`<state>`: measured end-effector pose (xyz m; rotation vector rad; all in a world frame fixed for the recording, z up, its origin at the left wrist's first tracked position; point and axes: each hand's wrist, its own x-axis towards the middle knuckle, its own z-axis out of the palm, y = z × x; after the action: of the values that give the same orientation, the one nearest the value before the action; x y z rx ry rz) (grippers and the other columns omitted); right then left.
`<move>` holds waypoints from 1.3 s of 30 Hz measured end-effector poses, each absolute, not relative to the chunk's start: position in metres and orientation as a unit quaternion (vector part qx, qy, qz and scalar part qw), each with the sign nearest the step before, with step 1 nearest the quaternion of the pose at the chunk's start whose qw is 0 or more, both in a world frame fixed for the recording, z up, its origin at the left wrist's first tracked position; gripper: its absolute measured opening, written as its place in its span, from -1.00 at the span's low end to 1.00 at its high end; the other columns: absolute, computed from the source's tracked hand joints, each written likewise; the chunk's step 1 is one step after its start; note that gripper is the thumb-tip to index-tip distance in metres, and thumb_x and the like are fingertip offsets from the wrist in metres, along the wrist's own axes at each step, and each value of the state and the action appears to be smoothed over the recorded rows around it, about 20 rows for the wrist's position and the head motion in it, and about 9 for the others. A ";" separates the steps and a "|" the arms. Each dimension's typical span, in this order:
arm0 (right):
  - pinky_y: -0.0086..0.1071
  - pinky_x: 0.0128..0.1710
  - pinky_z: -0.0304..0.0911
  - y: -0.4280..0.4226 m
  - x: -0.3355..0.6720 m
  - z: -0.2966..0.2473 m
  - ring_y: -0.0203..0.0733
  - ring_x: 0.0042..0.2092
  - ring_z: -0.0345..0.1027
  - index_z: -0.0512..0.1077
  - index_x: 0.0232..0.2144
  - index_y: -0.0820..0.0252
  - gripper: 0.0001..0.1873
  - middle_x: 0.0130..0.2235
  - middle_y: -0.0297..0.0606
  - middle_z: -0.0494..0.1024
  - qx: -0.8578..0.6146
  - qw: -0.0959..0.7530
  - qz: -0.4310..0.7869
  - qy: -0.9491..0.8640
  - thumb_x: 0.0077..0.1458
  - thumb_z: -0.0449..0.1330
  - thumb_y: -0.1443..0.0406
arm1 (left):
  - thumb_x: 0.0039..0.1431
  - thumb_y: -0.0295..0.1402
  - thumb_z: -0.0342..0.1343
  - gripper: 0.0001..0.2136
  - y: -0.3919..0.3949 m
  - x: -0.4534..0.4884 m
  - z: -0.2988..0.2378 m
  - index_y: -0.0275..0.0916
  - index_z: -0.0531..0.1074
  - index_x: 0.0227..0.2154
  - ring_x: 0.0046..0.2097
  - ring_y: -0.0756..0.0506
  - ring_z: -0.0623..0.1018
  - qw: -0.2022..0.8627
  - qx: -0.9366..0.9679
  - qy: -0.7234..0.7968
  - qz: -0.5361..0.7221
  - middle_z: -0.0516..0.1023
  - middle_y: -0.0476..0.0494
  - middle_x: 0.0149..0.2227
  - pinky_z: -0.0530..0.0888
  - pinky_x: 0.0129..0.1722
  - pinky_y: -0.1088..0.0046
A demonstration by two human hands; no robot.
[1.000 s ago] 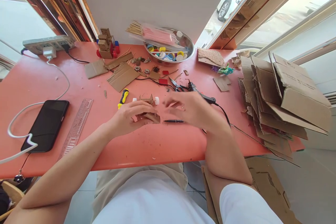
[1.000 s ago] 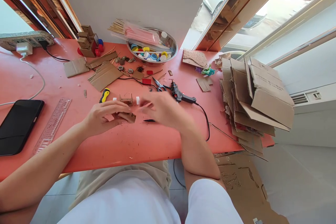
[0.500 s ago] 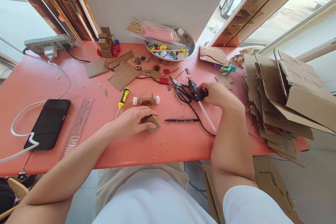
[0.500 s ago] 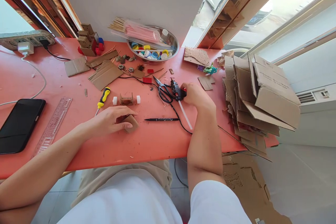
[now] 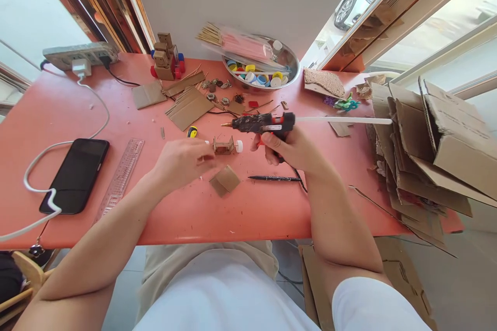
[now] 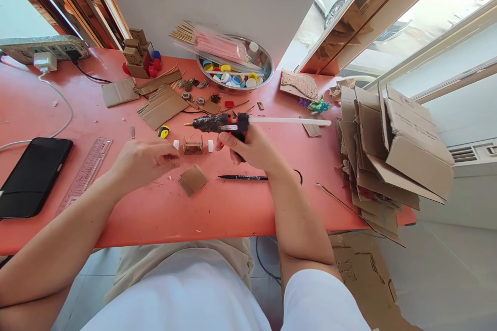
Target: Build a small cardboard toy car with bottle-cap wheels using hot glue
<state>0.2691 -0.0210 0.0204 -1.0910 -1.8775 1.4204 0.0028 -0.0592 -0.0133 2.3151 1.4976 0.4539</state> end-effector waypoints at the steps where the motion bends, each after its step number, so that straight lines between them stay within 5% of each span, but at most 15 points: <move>1: -0.42 -0.63 0.12 -0.022 0.264 0.021 -0.38 -0.65 0.19 0.43 -0.43 0.15 -0.38 -0.61 -0.43 0.40 -0.414 0.259 0.531 -0.693 0.11 0.31 -0.28 | 0.32 -0.19 0.19 -0.81 -0.056 0.000 -0.015 -0.12 0.61 -0.35 -0.20 -0.16 0.65 0.161 0.795 0.556 0.184 0.70 -0.08 -0.30 0.48 -0.21 0.36; 3: -0.42 -0.64 0.11 -0.024 0.258 0.021 -0.38 -0.66 0.18 0.41 -0.46 0.13 -0.41 -0.64 -0.45 0.38 -0.430 0.241 0.532 -0.688 0.10 0.33 -0.25 | 0.24 -0.18 0.27 -0.84 -0.050 -0.003 -0.020 -0.12 0.62 -0.24 -0.07 -0.24 0.63 0.154 0.769 0.580 0.220 0.71 -0.13 -0.20 0.51 -0.04 0.25; 6: -0.42 -0.65 0.10 -0.026 0.254 0.021 -0.38 -0.67 0.16 0.38 -0.48 0.11 -0.43 -0.63 -0.43 0.41 -0.443 0.218 0.527 -0.691 0.10 0.32 -0.22 | 0.11 -0.20 0.37 -0.53 -0.043 -0.004 -0.033 -0.10 0.56 0.11 0.20 -0.36 0.54 0.170 0.762 0.580 0.230 0.67 -0.21 0.10 0.43 0.22 0.02; 9: -0.41 -0.67 0.06 -0.027 0.251 0.020 -0.38 -0.68 0.15 0.36 -0.48 0.10 -0.41 -0.59 -0.40 0.44 -0.459 0.211 0.505 -0.699 0.08 0.29 -0.26 | 0.07 -0.20 0.41 -0.42 -0.039 0.000 -0.045 -0.10 0.53 0.20 0.28 -0.41 0.48 0.179 0.764 0.578 0.223 0.63 -0.25 0.18 0.31 0.35 -0.10; 19: -0.35 -0.54 0.16 -0.028 0.249 0.014 -0.25 -0.60 0.26 0.31 -0.44 0.07 -0.35 -0.64 -0.40 0.35 -0.478 0.204 0.415 -0.747 0.13 0.12 -0.35 | 0.08 -0.20 0.39 -0.68 -0.038 0.009 -0.049 -0.05 0.66 -0.08 0.19 -0.38 0.56 0.186 0.764 0.580 0.215 0.70 -0.20 0.06 0.25 0.40 -0.18; 39: -0.28 -0.44 0.27 -0.027 0.252 0.006 -0.11 -0.46 0.39 0.55 -0.34 0.11 -0.46 -0.55 -0.28 0.45 -0.456 0.228 0.381 -0.771 0.27 0.20 -0.21 | 0.11 -0.22 0.35 -0.71 -0.039 0.008 -0.047 -0.04 0.68 -0.09 0.17 -0.38 0.57 0.183 0.761 0.583 0.219 0.72 -0.18 0.06 0.22 0.41 -0.23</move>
<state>0.2515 -0.0272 0.0062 -1.2571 -2.1231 1.0491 0.0084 -0.0387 -0.0466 2.1477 1.6441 0.6185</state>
